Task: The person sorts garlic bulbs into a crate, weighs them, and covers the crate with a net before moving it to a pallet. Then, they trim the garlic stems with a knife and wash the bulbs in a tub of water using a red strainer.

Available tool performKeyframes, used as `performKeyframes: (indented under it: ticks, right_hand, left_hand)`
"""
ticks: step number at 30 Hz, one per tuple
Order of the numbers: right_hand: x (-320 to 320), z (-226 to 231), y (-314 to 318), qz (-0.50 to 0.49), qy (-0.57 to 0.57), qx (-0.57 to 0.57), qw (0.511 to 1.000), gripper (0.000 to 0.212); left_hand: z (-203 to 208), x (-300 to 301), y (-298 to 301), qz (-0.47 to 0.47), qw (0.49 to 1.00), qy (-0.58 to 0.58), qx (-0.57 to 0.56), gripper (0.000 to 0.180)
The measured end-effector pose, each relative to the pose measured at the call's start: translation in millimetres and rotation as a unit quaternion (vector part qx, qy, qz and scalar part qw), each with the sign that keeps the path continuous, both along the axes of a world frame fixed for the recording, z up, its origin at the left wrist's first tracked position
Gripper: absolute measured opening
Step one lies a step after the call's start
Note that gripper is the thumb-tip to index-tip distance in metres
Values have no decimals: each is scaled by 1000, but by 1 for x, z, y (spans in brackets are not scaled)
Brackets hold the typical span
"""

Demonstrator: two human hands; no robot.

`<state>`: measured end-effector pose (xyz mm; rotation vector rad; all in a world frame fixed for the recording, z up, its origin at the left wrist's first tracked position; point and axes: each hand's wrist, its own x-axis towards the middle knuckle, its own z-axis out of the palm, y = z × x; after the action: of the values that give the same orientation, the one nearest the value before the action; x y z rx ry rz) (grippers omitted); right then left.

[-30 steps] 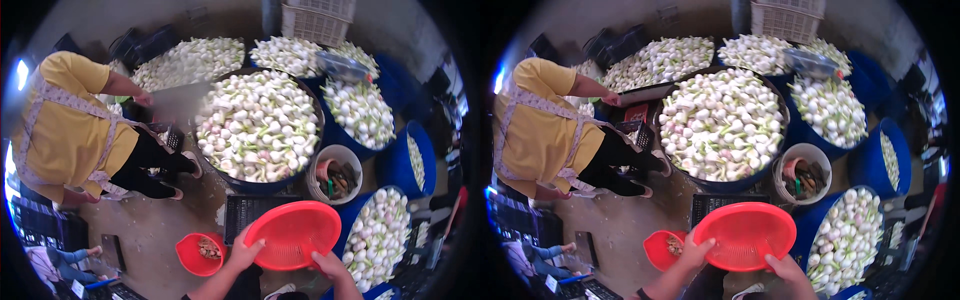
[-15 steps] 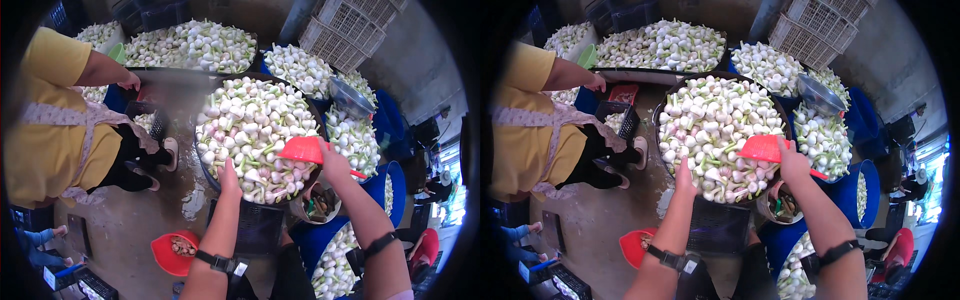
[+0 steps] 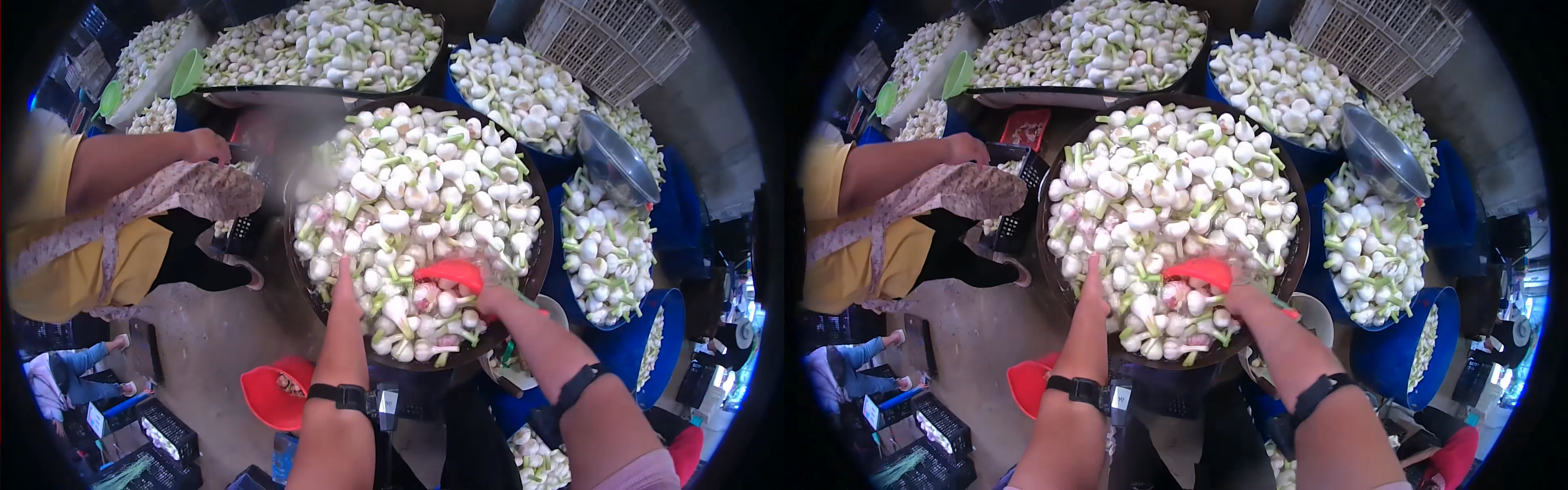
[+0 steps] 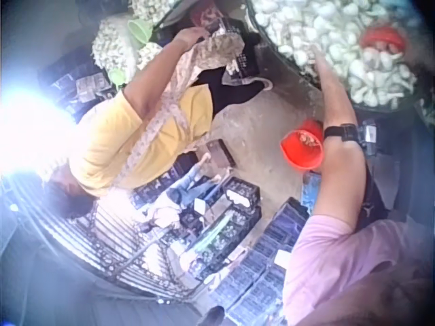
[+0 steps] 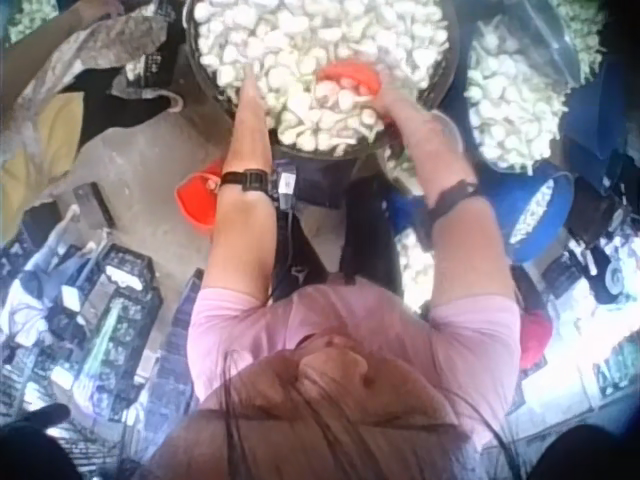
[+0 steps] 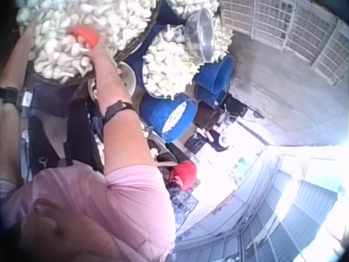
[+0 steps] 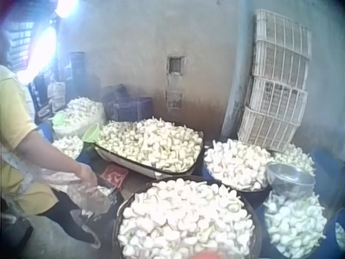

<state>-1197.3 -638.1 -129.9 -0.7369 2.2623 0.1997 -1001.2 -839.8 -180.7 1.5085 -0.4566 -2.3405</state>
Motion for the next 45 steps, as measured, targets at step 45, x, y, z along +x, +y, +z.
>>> performKeyframes:
  ticks: [45]
  right_hand:
    - [19,15,17,-349,-478,-210,778,29]
  left_hand:
    - [37,-22,53,116,972,43,-198,40]
